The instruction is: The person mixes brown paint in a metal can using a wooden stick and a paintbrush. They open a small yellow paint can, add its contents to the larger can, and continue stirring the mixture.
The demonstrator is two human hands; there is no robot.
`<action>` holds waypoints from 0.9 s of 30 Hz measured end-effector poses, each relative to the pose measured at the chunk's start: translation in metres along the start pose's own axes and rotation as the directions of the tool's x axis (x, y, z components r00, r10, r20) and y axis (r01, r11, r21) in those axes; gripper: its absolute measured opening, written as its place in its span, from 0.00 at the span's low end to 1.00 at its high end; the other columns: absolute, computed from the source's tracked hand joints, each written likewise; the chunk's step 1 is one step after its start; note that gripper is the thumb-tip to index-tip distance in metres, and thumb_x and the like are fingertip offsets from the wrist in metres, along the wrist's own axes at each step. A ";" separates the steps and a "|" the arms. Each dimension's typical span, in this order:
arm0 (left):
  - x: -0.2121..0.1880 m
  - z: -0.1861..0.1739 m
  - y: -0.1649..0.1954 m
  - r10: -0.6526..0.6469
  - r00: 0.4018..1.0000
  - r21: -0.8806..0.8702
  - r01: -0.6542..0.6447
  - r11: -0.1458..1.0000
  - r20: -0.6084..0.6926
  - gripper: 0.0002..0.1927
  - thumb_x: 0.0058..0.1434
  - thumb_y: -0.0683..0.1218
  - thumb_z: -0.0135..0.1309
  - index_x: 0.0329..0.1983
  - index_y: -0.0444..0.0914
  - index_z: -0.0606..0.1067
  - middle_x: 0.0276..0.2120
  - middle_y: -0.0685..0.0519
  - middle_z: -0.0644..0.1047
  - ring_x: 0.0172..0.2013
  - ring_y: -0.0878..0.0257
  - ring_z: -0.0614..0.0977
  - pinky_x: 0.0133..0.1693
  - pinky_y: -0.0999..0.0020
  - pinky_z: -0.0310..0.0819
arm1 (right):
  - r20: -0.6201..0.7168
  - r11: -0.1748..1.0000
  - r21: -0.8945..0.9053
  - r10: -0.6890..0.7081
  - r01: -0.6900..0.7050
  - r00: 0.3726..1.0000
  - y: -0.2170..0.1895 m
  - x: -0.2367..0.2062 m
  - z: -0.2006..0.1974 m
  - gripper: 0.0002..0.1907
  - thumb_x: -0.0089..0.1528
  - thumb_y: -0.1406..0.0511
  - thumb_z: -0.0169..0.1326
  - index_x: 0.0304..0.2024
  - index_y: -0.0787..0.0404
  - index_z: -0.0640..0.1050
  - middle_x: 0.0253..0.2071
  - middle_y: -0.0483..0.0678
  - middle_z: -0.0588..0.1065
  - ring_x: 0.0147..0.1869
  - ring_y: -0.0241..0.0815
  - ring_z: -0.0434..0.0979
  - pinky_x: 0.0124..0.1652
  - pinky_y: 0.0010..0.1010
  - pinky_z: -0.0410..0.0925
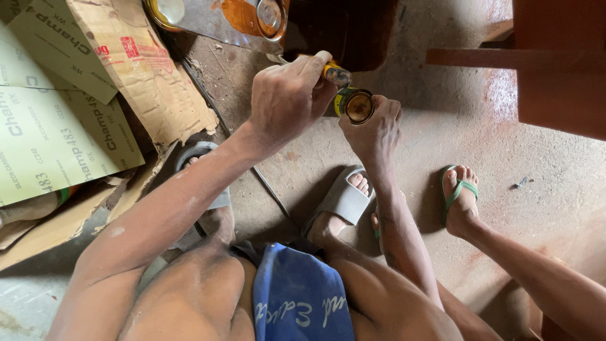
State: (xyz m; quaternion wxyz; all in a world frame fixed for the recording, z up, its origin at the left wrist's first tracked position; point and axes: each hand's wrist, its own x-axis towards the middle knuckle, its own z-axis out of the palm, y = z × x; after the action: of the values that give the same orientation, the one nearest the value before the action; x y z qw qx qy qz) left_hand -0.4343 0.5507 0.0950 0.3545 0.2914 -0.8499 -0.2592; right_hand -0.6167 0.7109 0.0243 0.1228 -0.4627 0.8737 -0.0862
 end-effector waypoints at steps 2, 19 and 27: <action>0.000 -0.001 0.000 -0.003 1.000 0.002 0.003 1.000 -0.001 0.18 0.63 0.44 0.65 0.51 0.30 0.76 0.29 0.52 0.80 0.24 0.63 0.81 0.27 0.68 0.74 | 0.010 1.000 0.008 0.024 -0.024 1.000 0.001 0.001 0.000 0.36 0.49 0.58 0.71 0.52 0.68 0.70 0.48 0.55 0.68 0.51 0.48 0.73 0.42 0.39 0.73; 0.002 -0.002 0.001 -0.004 1.000 -0.019 0.004 1.000 0.009 0.16 0.65 0.43 0.65 0.51 0.30 0.76 0.28 0.52 0.79 0.23 0.65 0.81 0.26 0.69 0.74 | 0.419 0.128 0.871 0.312 -0.474 0.853 0.081 -0.058 -0.022 0.21 0.60 0.56 0.57 0.50 0.62 0.74 0.46 0.49 0.74 0.51 0.41 0.74 0.44 0.40 0.73; 0.002 -0.002 0.000 0.007 1.000 -0.025 -0.007 1.000 0.009 0.15 0.67 0.43 0.63 0.50 0.28 0.76 0.27 0.53 0.79 0.23 0.65 0.80 0.26 0.70 0.73 | 0.423 -0.188 0.901 0.179 -0.391 0.888 0.042 -0.072 -0.052 0.25 0.61 0.55 0.58 0.53 0.65 0.74 0.50 0.55 0.77 0.53 0.46 0.79 0.44 0.45 0.73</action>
State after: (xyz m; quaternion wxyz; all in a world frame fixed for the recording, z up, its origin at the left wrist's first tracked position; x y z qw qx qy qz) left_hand -0.4342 0.5490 0.0972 0.3549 0.2827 -0.8492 -0.2700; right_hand -0.6262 0.7954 0.0730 0.5009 -0.0119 0.5849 -0.6379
